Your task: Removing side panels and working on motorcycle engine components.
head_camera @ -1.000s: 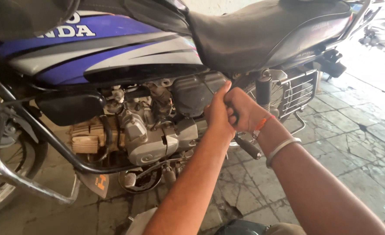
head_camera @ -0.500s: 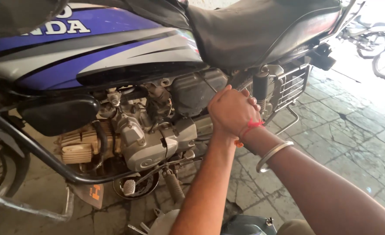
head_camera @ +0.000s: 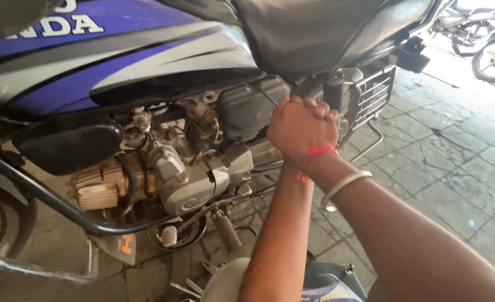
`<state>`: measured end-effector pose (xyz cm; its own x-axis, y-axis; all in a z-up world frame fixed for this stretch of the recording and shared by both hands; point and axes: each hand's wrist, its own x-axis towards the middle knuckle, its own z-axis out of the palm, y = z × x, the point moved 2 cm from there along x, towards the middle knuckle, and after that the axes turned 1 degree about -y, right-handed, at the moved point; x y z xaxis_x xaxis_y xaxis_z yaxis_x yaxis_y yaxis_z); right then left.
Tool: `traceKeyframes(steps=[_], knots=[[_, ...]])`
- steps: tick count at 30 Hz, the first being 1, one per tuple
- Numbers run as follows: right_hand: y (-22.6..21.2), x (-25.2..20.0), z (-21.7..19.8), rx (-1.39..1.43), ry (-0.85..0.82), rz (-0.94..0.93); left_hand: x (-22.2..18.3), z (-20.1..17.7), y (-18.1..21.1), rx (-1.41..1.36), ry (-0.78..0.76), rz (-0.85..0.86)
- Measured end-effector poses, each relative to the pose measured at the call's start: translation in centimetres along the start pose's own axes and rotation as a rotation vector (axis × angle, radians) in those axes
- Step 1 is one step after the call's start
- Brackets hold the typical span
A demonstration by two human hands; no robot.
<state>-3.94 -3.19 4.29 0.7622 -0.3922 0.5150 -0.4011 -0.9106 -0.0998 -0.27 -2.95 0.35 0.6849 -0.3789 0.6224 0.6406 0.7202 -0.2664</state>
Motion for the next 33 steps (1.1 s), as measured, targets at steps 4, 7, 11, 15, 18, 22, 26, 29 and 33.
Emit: traceKeyframes(steps=[4,7,11,15,18,22,26,29,33], knots=[[-1.2,-0.7,-0.8,-0.044,0.024,-0.051,-0.2,-0.3,-0.2,-0.059,-0.021,0.02],[-2.1,0.0,-1.8,-0.075,0.069,-0.093,0.4,0.4,-0.5,-0.104,-0.059,0.029],[-2.3,-0.3,-2.2,-0.133,0.095,-0.14,0.2,1.0,-1.2,-0.134,-0.057,0.1],[-3.4,-0.2,-2.3,-0.181,0.128,-0.178,0.5,0.9,-1.1,-0.167,-0.054,0.145],[-3.4,-0.5,-2.3,-0.288,0.203,-0.221,0.8,0.9,-1.1,-0.165,-0.046,0.151],[-2.4,-0.3,-1.1,-0.225,0.137,-0.221,-0.1,0.7,-2.0,-0.2,-0.013,0.168],[-2.2,0.3,-1.6,-0.288,0.258,-0.283,1.0,1.3,-2.0,-0.255,-0.039,0.181],[-0.7,2.1,-1.8,-0.142,0.117,-0.212,1.9,0.8,-1.5,-0.206,-0.046,0.185],[2.2,2.9,-1.5,0.471,-0.321,0.035,2.6,2.5,-1.0,0.072,0.266,0.055]])
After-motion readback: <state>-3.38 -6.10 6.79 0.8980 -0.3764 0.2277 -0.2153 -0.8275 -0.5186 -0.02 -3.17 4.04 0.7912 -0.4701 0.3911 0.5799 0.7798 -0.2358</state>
